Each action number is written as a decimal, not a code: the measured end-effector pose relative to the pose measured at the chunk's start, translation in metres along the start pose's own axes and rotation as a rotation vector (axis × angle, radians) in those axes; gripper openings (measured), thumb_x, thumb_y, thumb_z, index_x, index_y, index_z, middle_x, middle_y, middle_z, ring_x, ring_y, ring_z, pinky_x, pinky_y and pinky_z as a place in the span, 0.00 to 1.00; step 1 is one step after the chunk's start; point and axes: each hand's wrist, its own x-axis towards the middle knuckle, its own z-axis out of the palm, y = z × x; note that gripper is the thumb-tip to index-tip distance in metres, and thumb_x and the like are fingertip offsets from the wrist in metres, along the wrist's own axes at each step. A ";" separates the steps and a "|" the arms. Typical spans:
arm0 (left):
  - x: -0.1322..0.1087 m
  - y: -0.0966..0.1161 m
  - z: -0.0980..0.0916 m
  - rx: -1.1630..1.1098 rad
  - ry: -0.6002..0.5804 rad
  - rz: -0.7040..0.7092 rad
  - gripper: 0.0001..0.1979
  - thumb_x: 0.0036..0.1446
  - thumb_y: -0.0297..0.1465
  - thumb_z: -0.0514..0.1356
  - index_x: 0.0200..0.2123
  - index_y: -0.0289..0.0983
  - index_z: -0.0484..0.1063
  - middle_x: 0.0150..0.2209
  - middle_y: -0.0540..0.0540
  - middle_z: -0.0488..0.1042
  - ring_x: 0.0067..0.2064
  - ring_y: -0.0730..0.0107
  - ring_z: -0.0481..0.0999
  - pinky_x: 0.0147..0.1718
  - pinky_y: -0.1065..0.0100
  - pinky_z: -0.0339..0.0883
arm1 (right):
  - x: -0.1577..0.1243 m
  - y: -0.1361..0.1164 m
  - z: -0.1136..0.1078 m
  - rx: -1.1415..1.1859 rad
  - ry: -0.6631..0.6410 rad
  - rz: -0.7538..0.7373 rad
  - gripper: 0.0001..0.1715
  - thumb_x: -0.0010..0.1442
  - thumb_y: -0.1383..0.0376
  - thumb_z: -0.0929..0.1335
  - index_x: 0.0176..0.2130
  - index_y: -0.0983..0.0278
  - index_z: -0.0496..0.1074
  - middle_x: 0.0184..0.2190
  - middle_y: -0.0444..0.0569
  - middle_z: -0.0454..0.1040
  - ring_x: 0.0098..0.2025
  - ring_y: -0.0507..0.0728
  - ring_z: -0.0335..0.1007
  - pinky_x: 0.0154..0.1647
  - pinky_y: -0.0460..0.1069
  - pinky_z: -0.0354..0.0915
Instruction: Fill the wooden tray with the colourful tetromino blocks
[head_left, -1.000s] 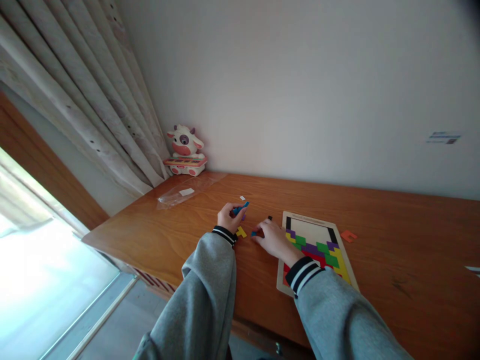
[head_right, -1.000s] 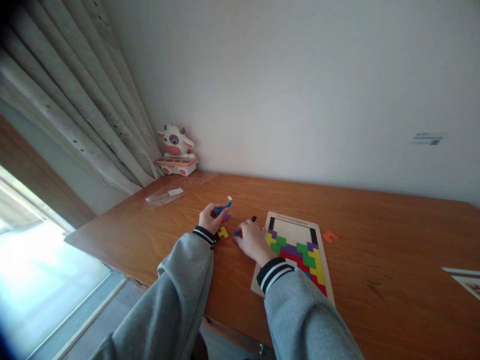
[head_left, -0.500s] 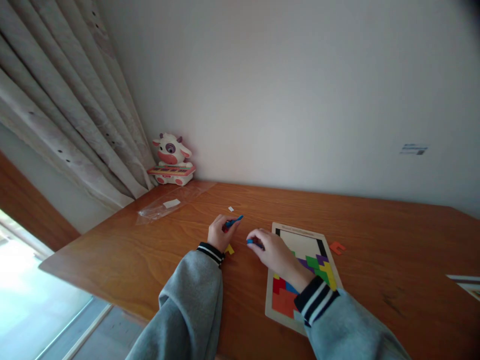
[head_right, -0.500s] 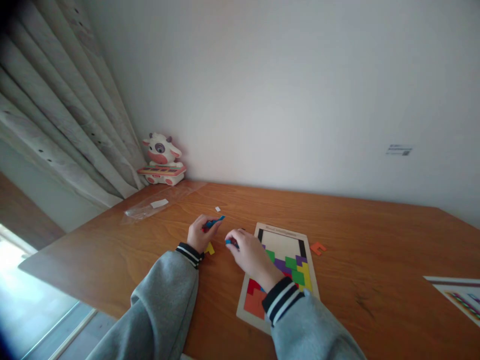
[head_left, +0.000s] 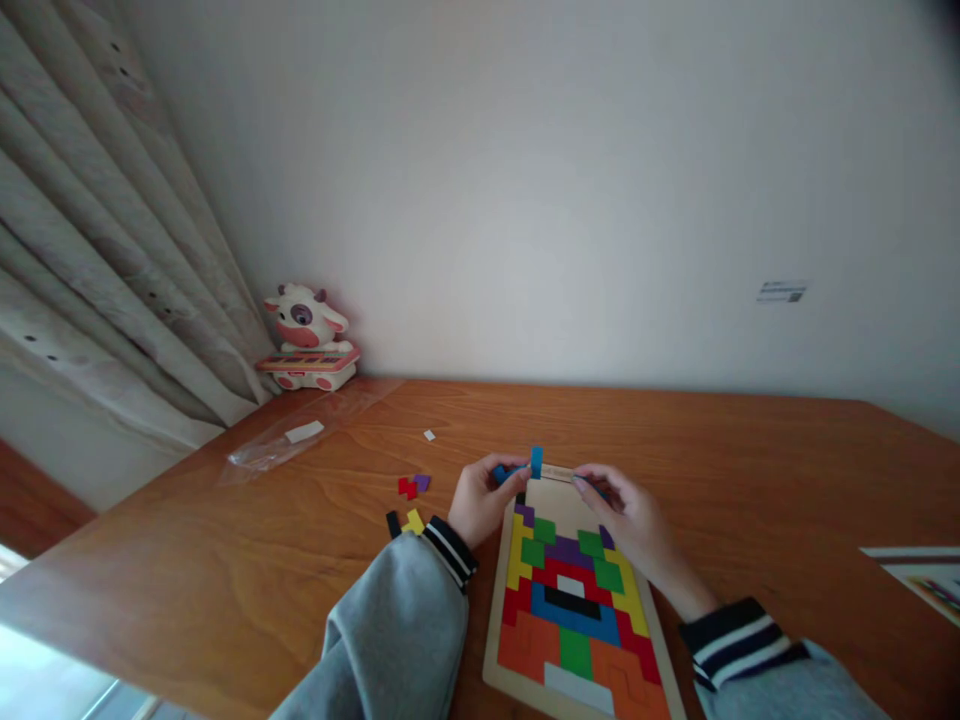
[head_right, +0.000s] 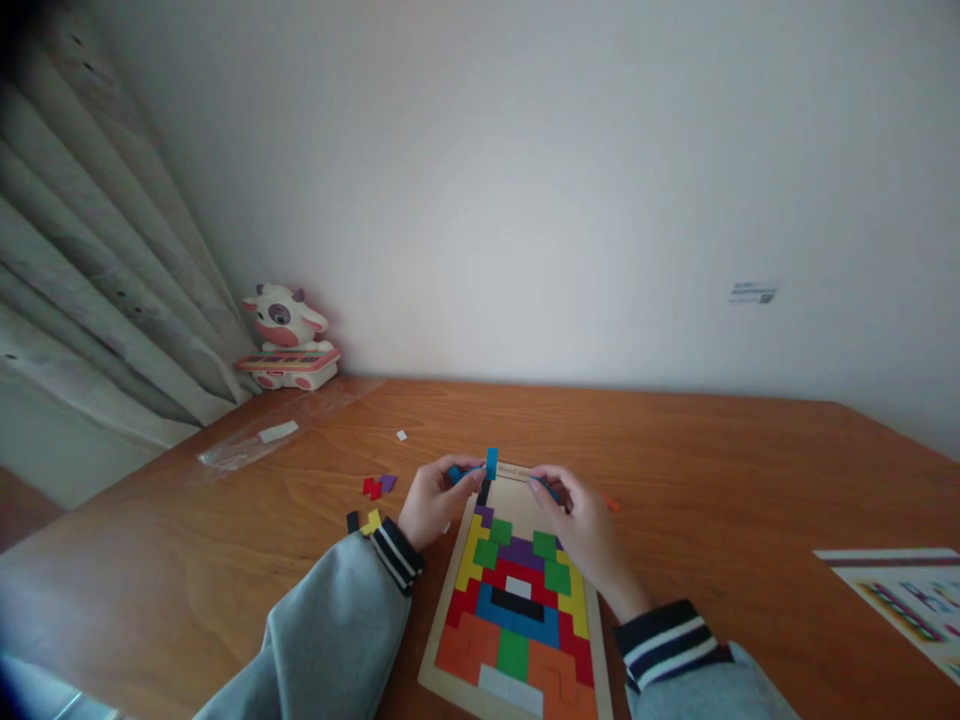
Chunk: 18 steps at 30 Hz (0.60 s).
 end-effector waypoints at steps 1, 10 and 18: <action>-0.003 -0.002 0.004 0.047 -0.012 0.026 0.20 0.54 0.44 0.65 0.41 0.34 0.78 0.34 0.44 0.80 0.33 0.69 0.78 0.33 0.72 0.72 | -0.003 -0.001 0.002 -0.001 -0.015 -0.008 0.20 0.61 0.50 0.66 0.44 0.61 0.73 0.42 0.53 0.78 0.43 0.60 0.75 0.45 0.55 0.71; -0.025 -0.001 0.005 0.324 -0.189 0.138 0.12 0.59 0.39 0.63 0.40 0.38 0.80 0.37 0.44 0.82 0.37 0.64 0.80 0.38 0.68 0.74 | -0.019 -0.013 0.003 -0.043 -0.106 -0.026 0.16 0.60 0.51 0.68 0.42 0.57 0.76 0.44 0.50 0.79 0.46 0.61 0.75 0.45 0.53 0.71; -0.021 -0.011 0.007 0.206 -0.107 0.159 0.13 0.59 0.41 0.62 0.39 0.37 0.77 0.38 0.42 0.80 0.37 0.65 0.80 0.36 0.67 0.76 | -0.016 -0.009 -0.002 0.042 -0.056 0.093 0.18 0.59 0.51 0.68 0.41 0.61 0.75 0.39 0.50 0.79 0.39 0.59 0.76 0.38 0.51 0.72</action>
